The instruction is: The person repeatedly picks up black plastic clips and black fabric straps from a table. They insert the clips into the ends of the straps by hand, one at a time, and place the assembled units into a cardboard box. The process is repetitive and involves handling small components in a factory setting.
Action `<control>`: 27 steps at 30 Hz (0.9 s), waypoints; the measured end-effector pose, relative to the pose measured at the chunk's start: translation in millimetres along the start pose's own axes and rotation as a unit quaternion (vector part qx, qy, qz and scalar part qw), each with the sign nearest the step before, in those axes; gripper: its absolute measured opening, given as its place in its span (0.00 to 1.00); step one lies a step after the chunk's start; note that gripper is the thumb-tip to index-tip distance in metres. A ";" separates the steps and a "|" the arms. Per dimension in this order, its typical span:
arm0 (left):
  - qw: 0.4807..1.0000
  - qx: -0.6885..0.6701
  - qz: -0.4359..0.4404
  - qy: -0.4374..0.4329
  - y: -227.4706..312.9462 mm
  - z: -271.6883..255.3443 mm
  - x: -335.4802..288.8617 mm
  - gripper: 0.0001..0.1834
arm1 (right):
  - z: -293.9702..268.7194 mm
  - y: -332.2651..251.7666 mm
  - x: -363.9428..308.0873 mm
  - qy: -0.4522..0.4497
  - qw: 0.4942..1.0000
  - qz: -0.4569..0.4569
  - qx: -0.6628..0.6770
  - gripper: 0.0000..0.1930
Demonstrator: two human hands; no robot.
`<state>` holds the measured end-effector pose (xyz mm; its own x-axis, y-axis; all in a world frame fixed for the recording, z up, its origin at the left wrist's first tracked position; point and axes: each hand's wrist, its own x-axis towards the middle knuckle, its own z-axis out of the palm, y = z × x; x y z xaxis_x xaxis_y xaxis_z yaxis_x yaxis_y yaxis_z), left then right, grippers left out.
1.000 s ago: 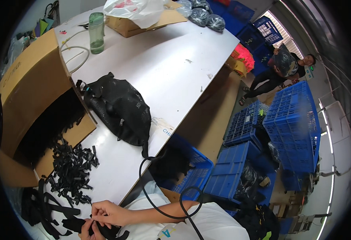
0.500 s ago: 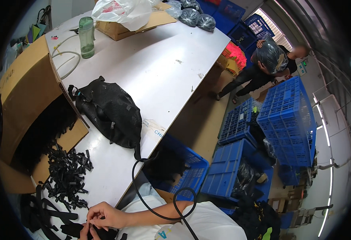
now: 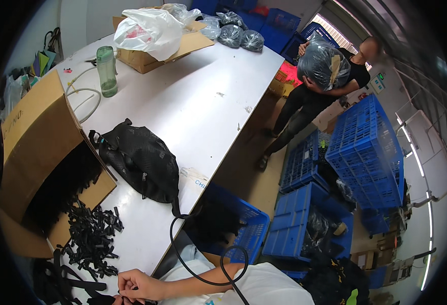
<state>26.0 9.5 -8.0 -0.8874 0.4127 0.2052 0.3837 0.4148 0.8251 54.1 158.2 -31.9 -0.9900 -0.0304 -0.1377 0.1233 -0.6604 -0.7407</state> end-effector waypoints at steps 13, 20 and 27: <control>0.998 0.025 0.046 0.022 10.4 1.0 6.7 0.06 | -5.0 -0.1 -1.3 -0.016 0.999 0.045 -0.006 0.08; 0.994 0.054 0.093 0.025 5.7 0.9 5.8 0.05 | -3.3 -5.5 -4.1 -0.019 0.997 0.048 -0.053 0.07; 0.992 0.081 0.094 0.011 5.5 -2.1 0.8 0.05 | -5.0 -10.3 -4.6 -0.041 0.991 0.021 -0.123 0.06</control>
<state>27.0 10.4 -2.1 -0.8011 0.4774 0.3610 0.5775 0.4582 0.6757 57.7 168.8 -27.0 -0.9846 -0.1216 -0.1252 0.1674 -0.4539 -0.8752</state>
